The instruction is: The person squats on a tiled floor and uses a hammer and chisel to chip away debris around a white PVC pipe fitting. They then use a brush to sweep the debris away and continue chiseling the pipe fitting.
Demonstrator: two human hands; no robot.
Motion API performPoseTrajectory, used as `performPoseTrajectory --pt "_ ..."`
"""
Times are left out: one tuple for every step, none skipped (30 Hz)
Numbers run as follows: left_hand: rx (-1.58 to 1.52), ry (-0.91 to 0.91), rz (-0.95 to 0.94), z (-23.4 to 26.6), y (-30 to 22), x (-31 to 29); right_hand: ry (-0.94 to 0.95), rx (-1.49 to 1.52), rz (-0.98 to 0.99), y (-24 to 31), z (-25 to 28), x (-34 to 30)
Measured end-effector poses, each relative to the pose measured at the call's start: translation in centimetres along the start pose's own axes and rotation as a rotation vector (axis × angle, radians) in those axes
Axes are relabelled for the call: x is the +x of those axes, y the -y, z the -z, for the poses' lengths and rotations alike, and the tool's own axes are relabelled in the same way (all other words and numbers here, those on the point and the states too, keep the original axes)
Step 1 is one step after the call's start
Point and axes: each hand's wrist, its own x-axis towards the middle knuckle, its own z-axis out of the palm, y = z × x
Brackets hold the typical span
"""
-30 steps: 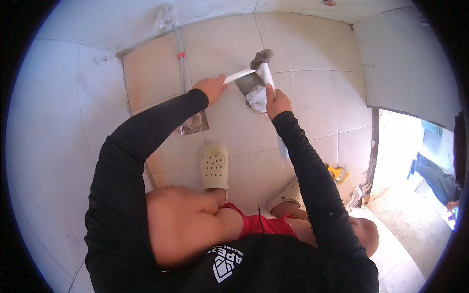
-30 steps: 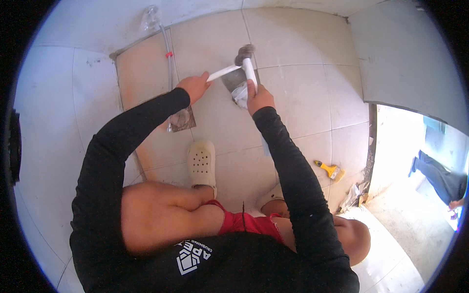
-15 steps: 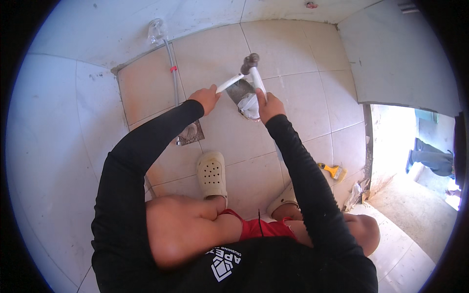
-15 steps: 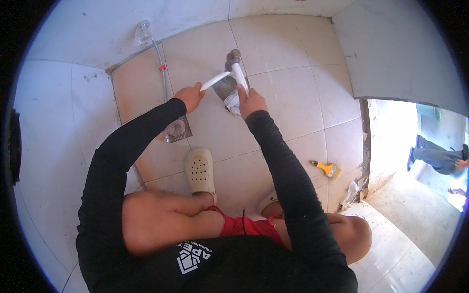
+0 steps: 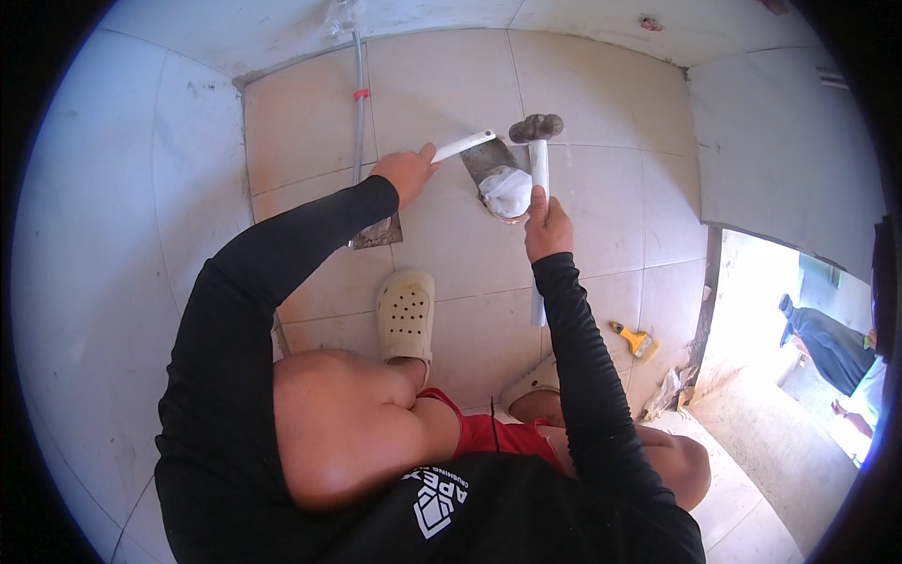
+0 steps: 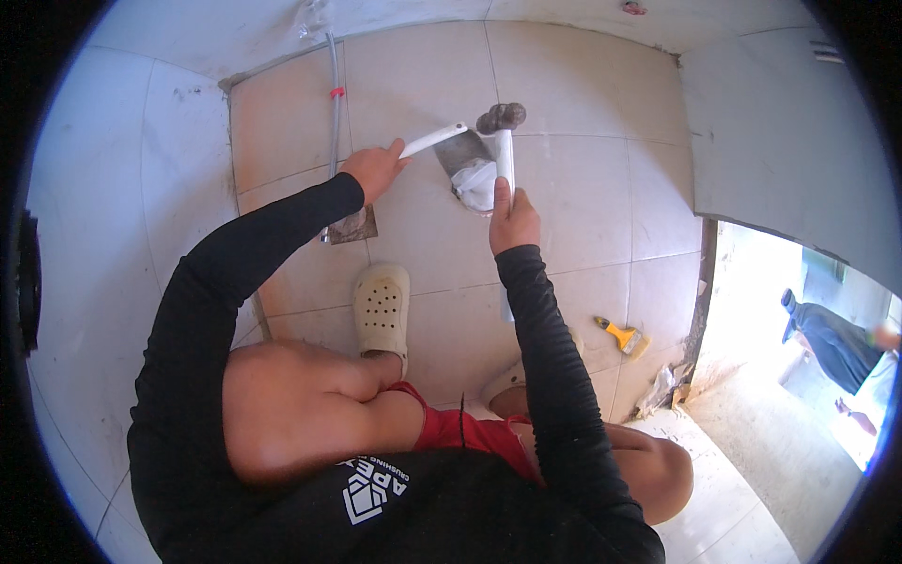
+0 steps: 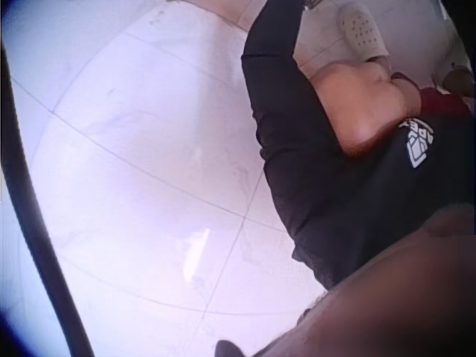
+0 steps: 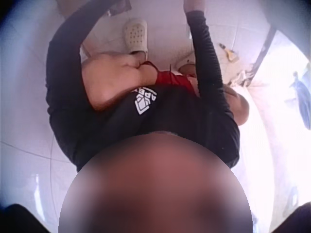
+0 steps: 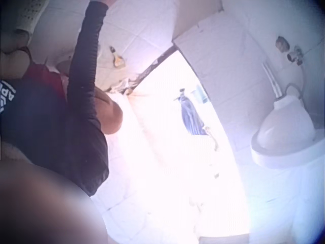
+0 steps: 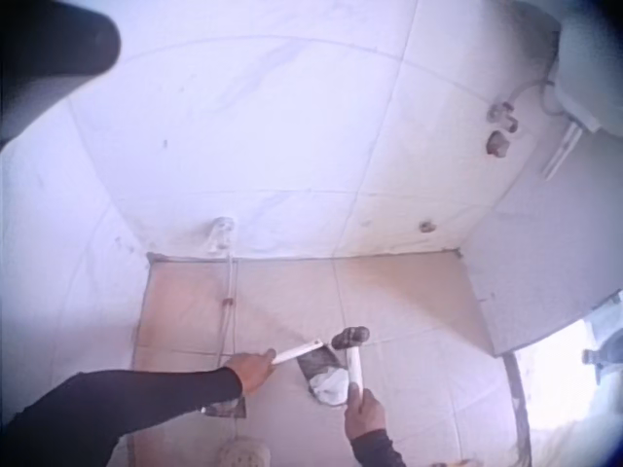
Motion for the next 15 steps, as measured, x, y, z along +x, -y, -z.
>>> performPoseTrajectory --pt "0.000 -0.017 -0.003 -0.2 0.1 -0.1 -0.014 0.017 0.032 0.4 0.1 -0.1" --pt "0.002 -0.014 0.004 -0.4 0.2 -0.1 -0.029 0.034 0.061 0.8 0.1 -0.2" --pt "0.004 -0.010 0.010 -0.5 0.4 0.0 -0.051 0.063 0.133 1.1 0.1 -0.3" --pt "0.008 0.001 0.012 -0.5 0.4 0.0 -0.062 0.072 0.102 1.5 -0.1 -0.5" --pt "0.013 0.010 0.014 -0.5 0.5 0.0 -0.081 0.095 0.117 1.8 -0.3 -0.6" --pt "0.019 -0.008 0.007 -0.4 0.6 0.0 -0.139 0.129 0.179 2.1 -0.7 -0.6" --pt "0.019 0.019 0.015 -0.3 0.6 0.0 -0.120 0.079 0.115 2.3 -1.3 -0.7" --pt "0.020 0.017 0.014 -0.2 0.5 -0.1 -0.143 0.040 0.102 2.5 -2.0 -0.6" --pt "0.023 0.009 0.011 -0.1 0.5 0.0 -0.133 -0.025 0.038 2.7 -2.6 -0.2" --pt "0.014 0.007 0.016 -0.1 0.4 0.0 -0.107 -0.067 0.079 2.7 -2.9 0.3" --pt "0.006 0.002 0.017 0.0 0.3 0.0 -0.046 -0.138 0.060 2.7 -3.0 1.0" --pt "-0.002 0.025 0.023 0.0 0.3 0.1 0.056 -0.233 -0.025 2.6 -3.1 1.5" --pt "0.005 0.003 0.011 0.0 0.3 0.2 0.049 -0.178 0.020 2.4 -2.7 1.9" --pt "0.011 0.008 0.012 -0.1 0.4 0.3 0.020 -0.123 0.060 2.4 -2.5 2.2" --pt "0.009 0.015 0.014 -0.2 0.5 0.2 0.003 -0.087 0.064 2.2 -2.2 2.0"
